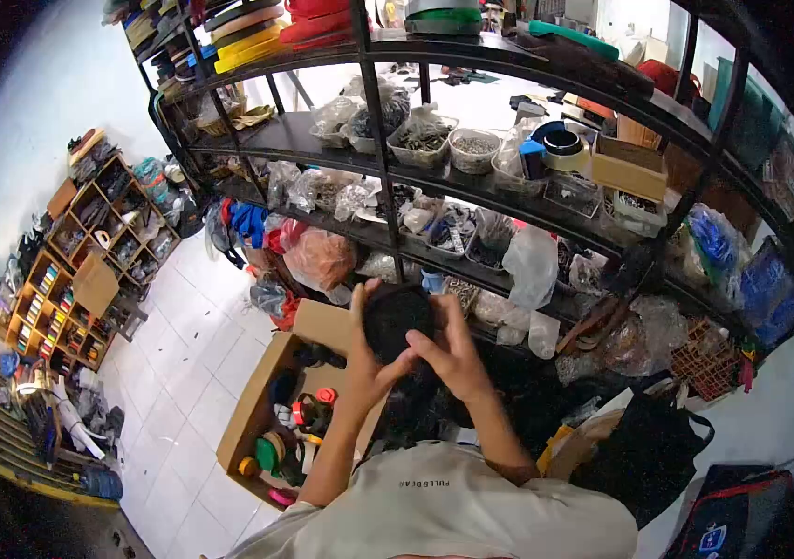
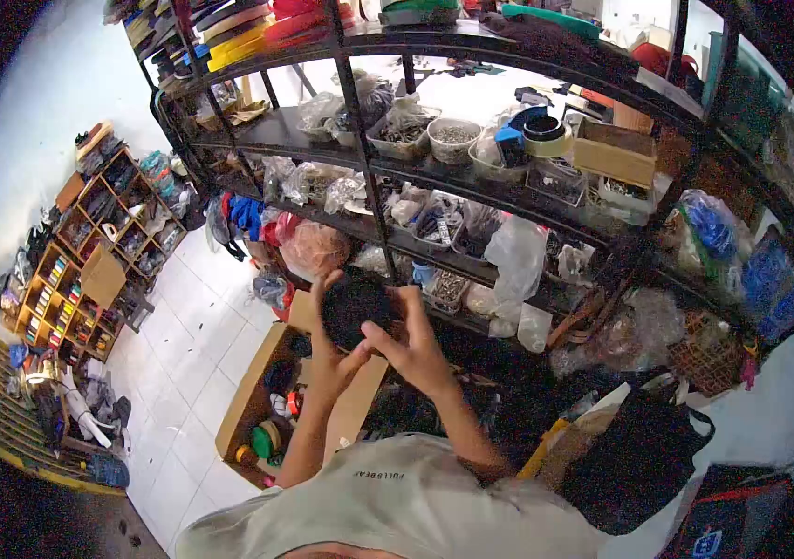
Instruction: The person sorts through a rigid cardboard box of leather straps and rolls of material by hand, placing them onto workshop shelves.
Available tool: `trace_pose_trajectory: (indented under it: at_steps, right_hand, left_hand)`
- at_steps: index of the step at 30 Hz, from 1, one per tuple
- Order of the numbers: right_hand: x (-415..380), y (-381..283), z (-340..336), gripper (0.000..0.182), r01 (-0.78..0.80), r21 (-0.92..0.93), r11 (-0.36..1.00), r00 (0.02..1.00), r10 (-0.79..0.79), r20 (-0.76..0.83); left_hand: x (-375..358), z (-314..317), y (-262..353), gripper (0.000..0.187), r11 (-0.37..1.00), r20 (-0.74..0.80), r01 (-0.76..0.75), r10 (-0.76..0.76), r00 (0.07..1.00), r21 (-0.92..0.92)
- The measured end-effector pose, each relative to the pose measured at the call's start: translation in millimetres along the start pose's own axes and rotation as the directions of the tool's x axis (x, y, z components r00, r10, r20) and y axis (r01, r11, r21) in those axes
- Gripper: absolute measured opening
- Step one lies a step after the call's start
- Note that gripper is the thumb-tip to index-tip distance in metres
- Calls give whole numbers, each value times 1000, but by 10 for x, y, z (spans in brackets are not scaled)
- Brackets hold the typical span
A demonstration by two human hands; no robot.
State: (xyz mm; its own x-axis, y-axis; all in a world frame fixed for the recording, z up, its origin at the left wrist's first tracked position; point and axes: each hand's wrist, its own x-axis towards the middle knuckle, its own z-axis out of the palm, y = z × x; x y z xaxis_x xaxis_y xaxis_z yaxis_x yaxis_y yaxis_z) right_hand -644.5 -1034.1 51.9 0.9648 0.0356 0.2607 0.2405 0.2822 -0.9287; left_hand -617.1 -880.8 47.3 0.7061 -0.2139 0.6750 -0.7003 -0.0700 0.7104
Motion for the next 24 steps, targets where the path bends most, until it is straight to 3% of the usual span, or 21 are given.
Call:
trace_pose_trajectory:
  at_steps: [1, 3, 5, 6, 7, 11, 13, 14, 15, 16, 17, 18, 19, 20, 24]
  right_hand:
    - [6, -27, -20, 50, 42, -72, 997, 999, -43, -15]
    - [-3, -132, -5, 43, 56, -86, 995, 994, -64, -84]
    - [45, -164, 42, 46, 19, 330, 944, 962, 72, -262]
    - [99, -86, 16, 48, 80, 208, 975, 946, -9, -323]
    - [103, -46, 0, 48, 80, 207, 975, 946, -9, -324]
    - [155, 64, 34, 51, 153, -16, 988, 927, -149, -343]
    - [183, 21, 36, 54, 197, -27, 980, 931, -196, -308]
    - [195, 28, -11, 66, 244, -63, 968, 940, -252, -232]
    - [231, -16, -64, 66, 253, -69, 965, 938, -262, -228]
    - [259, -78, -117, 74, 345, -202, 916, 920, -373, -121]
    - [290, -150, -171, 82, 441, -320, 838, 885, -465, 1]
    - [285, -222, -223, 91, 393, -442, 806, 914, -396, 91]
    - [303, -320, -244, 91, 403, -448, 798, 909, -404, 98]
    - [308, -422, -245, 91, 408, -512, 756, 910, -383, 158]
    - [373, -563, -244, 94, 421, -567, 708, 907, -345, 243]
  left_hand:
    - [9, -7, -5, 107, 1000, 5, 4, -4, 1000, 3]
    - [64, -29, 64, 112, 996, 166, 31, -45, 985, 84]
    - [97, 32, 71, 121, 985, 225, 6, -45, 973, 170]
    - [93, 94, 27, 121, 980, 191, 13, -53, 980, 200]
    - [96, 154, 0, 120, 973, 156, 21, -58, 986, 229]
    - [135, 237, 52, 106, 983, -17, 146, -145, 989, 113]
    - [151, 216, 25, 101, 981, -57, 144, -138, 989, 131]
    - [179, 154, -3, 104, 979, -25, 49, -45, 999, 199]
    - [203, 91, -33, 108, 963, 11, -46, 45, 999, 265]
    - [232, 42, -61, 108, 990, 42, 3, -9, 999, 142]
    - [286, 0, -61, 108, 990, 37, -9, 4, 999, 139]
    - [368, -38, 13, 104, 996, 118, -47, 38, 992, 78]
    - [432, -78, 43, 101, 997, 197, -78, 74, 978, 15]
    - [472, -133, -41, 95, 983, 262, -173, 150, 953, 66]
    - [589, -176, 32, 93, 981, 211, -192, 192, 958, -20]
